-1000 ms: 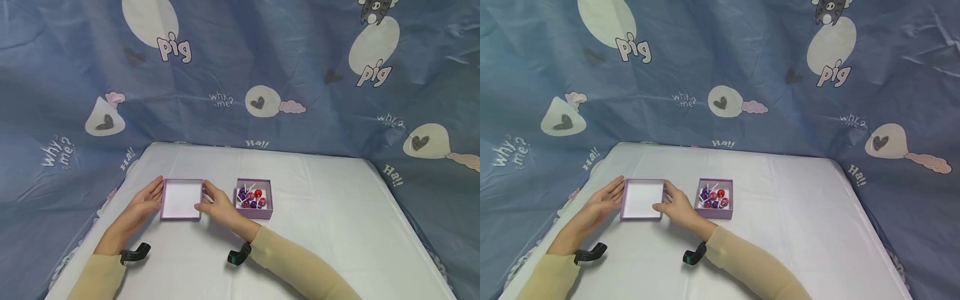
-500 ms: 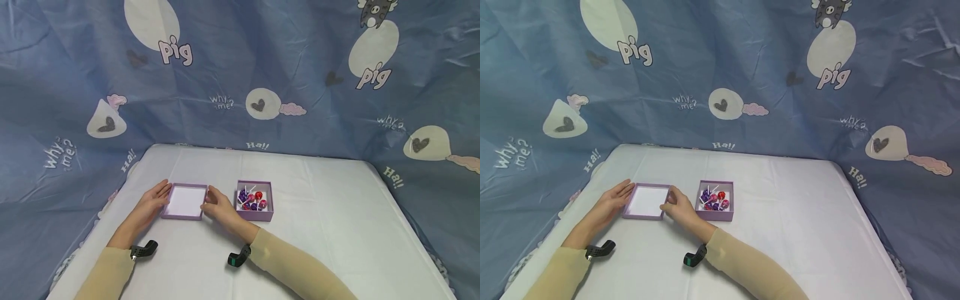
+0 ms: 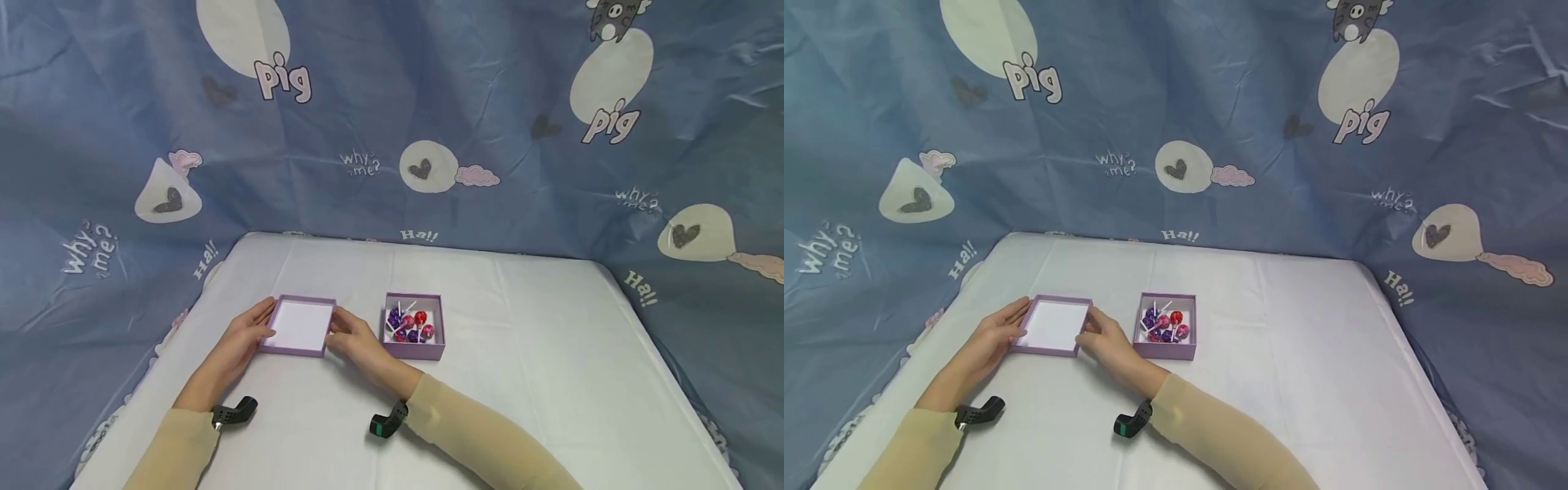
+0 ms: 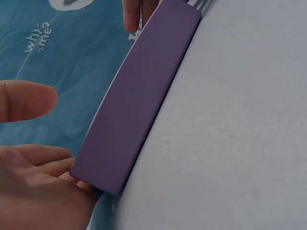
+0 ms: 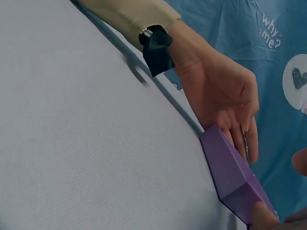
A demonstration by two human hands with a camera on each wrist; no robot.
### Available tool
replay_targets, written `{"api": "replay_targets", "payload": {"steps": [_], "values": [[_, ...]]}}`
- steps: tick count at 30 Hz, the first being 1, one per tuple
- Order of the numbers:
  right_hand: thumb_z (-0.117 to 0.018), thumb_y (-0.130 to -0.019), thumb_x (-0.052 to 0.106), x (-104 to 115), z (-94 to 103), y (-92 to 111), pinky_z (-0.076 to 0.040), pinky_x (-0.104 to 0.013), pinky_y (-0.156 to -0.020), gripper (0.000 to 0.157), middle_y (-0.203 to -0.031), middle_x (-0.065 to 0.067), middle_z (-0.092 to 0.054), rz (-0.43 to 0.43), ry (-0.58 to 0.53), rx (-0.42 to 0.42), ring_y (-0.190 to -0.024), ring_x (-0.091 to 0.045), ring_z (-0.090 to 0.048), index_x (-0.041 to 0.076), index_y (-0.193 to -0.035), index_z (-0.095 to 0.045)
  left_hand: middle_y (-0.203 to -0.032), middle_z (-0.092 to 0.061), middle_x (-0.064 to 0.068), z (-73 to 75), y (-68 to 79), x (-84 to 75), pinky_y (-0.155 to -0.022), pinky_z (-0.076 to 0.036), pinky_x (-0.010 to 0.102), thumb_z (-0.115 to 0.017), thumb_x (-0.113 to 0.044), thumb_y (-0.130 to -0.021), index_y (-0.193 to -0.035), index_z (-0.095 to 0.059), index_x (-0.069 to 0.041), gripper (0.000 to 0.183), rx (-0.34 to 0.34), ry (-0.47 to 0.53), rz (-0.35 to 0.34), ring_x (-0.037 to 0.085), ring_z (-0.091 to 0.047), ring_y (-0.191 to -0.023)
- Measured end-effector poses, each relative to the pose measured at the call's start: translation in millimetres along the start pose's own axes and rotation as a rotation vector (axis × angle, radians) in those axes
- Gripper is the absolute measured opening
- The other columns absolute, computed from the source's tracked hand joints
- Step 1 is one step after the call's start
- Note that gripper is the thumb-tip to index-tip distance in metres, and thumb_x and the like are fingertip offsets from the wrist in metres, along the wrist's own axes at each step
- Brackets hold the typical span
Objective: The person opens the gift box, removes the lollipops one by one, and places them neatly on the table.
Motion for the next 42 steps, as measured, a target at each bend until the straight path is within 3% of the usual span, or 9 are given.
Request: {"api": "replay_targets", "payload": {"steps": [3,6,9,12,18,24,33,42], "values": [[-0.063,-0.09,0.003,2,3.2,2,-0.036,-0.042,-0.115,0.076,-0.158,-0.023,-0.033,-0.014,0.041,-0.012,-0.142,-0.037,-0.037,-0.003,-0.156,-0.026,-0.165,-0.001,0.023,-2.3,-2.8,-0.6,-0.122,-0.006,0.046,-0.045,0.01,-0.093,-0.157,0.0,0.007,0.078,-0.011,0.004,0.01,0.038,0.0,-0.152],[-0.065,-0.092,0.012,11,8.0,11,-0.036,-0.042,-0.115,0.077,-0.158,-0.02,-0.035,-0.046,0.159,-0.029,-0.141,-0.035,-0.04,0.001,-0.157,-0.027,-0.165,-0.006,0.024,-3.5,-6.4,-3.9,-0.122,-0.018,0.04,-0.047,0.008,-0.095,-0.159,-0.002,0.001,0.078,-0.036,-0.037,0.017,0.037,-0.006,-0.152],[-0.066,-0.093,0.02,25,13.1,19,-0.039,-0.041,-0.113,0.075,-0.156,-0.018,-0.039,-0.043,0.266,-0.023,-0.139,-0.033,-0.044,0.005,-0.157,-0.03,-0.164,-0.013,0.024,-4.0,-9.5,-12.5,-0.12,-0.024,0.044,-0.05,0.006,-0.097,-0.161,-0.007,-0.004,0.078,-0.075,-0.136,0.007,0.038,-0.013,-0.151],[-0.065,-0.093,0.019,39,17.0,26,-0.044,-0.039,-0.109,0.069,-0.152,-0.017,-0.045,-0.007,0.282,-0.005,-0.135,-0.032,-0.048,0.008,-0.155,-0.037,-0.163,-0.019,0.024,-8.9,-12.8,-26.4,-0.119,-0.022,0.055,-0.053,0.003,-0.097,-0.161,-0.014,-0.006,0.075,-0.113,-0.252,-0.037,0.04,-0.019,-0.149],[-0.065,-0.094,0.016,57,34.5,44,-0.049,-0.03,-0.102,0.059,-0.141,-0.004,-0.056,0.066,0.352,0.009,-0.127,-0.023,-0.057,0.017,-0.15,-0.047,-0.159,-0.03,0.022,-46.6,-26.7,-58.0,-0.118,-0.026,0.054,-0.055,0.003,-0.095,-0.157,-0.03,-0.005,0.068,-0.13,-0.376,-0.157,0.038,-0.026,-0.147],[-0.064,-0.094,0.018,73,63.7,54,-0.054,-0.031,-0.094,0.053,-0.131,0.001,-0.063,0.163,0.47,-0.036,-0.117,-0.018,-0.063,0.02,-0.145,-0.052,-0.157,-0.036,0.017,-84.8,-43.2,-75.1,-0.12,-0.025,0.049,-0.055,0.003,-0.097,-0.154,-0.037,-0.005,0.061,-0.031,-0.37,-0.242,0.033,-0.029,-0.147],[-0.062,-0.097,0.018,83,113.2,59,-0.055,-0.035,-0.091,0.039,-0.125,-0.003,-0.067,0.182,0.541,-0.131,-0.11,-0.016,-0.065,0.019,-0.137,-0.061,-0.155,-0.04,0.016,-126.3,-66.6,-84.3,-0.12,-0.025,0.048,-0.055,0.005,-0.097,-0.152,-0.04,-0.003,0.058,0.067,-0.318,-0.28,0.033,-0.034,-0.144],[-0.066,-0.095,0.011,85,156.5,55,-0.058,-0.037,-0.08,0.026,-0.107,-0.003,-0.074,0.242,0.66,-0.219,-0.093,-0.013,-0.069,0.017,-0.12,-0.072,-0.152,-0.043,0.019,-152.0,-91.6,-60.3,-0.119,-0.026,0.054,-0.061,0.0,-0.097,-0.152,-0.042,-0.008,0.058,0.217,-0.352,-0.266,0.038,-0.036,-0.142]]}}
Point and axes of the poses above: each hand's wrist, its own y-axis away from the middle knuckle, its own z-axis out of the back of the hand, x = y × z, the point moved 3 cm from there along -y, towards the middle knuckle
